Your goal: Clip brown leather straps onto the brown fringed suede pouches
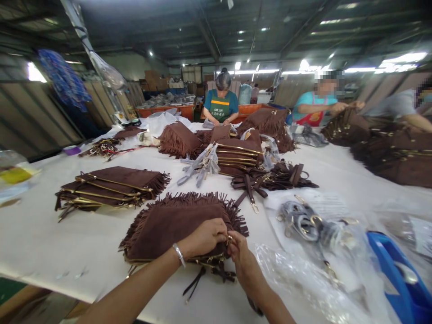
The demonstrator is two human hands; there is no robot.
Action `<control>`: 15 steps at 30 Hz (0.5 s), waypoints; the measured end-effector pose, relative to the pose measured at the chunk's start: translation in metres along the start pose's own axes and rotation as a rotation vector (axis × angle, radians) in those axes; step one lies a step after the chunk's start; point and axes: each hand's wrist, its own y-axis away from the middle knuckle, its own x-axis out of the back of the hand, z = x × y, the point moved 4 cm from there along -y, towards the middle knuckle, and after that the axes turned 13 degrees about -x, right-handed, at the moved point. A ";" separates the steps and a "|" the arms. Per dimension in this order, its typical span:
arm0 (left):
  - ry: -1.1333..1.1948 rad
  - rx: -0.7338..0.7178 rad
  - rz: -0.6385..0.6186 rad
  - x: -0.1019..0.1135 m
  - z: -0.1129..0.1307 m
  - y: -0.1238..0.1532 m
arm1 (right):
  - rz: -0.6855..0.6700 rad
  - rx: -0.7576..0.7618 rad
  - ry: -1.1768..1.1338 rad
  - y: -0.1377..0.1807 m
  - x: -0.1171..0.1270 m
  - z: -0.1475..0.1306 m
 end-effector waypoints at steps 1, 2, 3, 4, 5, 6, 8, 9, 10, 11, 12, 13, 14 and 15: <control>-0.001 -0.004 -0.002 0.000 0.000 0.000 | -0.003 0.003 0.005 0.000 0.000 0.002; -0.003 -0.007 -0.008 -0.001 -0.001 -0.001 | -0.011 0.002 0.009 0.000 0.000 0.004; -0.003 -0.009 -0.016 -0.001 -0.001 -0.002 | -0.023 -0.001 0.010 0.000 0.000 0.006; -0.004 -0.010 -0.025 -0.001 -0.002 -0.003 | -0.038 -0.002 0.011 0.000 -0.001 0.008; -0.007 -0.008 -0.031 -0.001 -0.002 -0.003 | -0.057 0.001 0.010 0.000 -0.001 0.008; -0.010 -0.005 -0.038 0.000 -0.003 -0.004 | -0.073 0.010 0.007 0.000 -0.001 0.008; -0.018 -0.002 -0.050 0.000 -0.003 -0.005 | -0.101 0.036 0.019 0.000 0.000 0.006; -0.021 -0.003 -0.054 0.000 -0.004 -0.006 | -0.111 0.048 0.036 -0.001 0.000 0.005; -0.023 -0.004 -0.056 0.000 -0.005 -0.006 | -0.120 0.058 0.058 -0.001 0.001 0.003; -0.021 -0.006 -0.056 -0.001 -0.005 -0.006 | -0.124 0.068 0.084 -0.002 0.002 0.003; -0.019 -0.006 -0.055 -0.001 -0.007 -0.006 | -0.123 0.080 0.113 -0.003 0.002 0.002; -0.016 -0.005 -0.054 -0.002 -0.008 -0.007 | -0.120 0.093 0.145 -0.004 0.003 0.003; -0.013 -0.003 -0.054 -0.002 -0.010 -0.007 | -0.116 0.107 0.176 -0.005 0.004 0.003; -0.010 -0.001 -0.054 -0.003 -0.011 -0.007 | -0.114 0.123 0.210 -0.007 0.004 0.004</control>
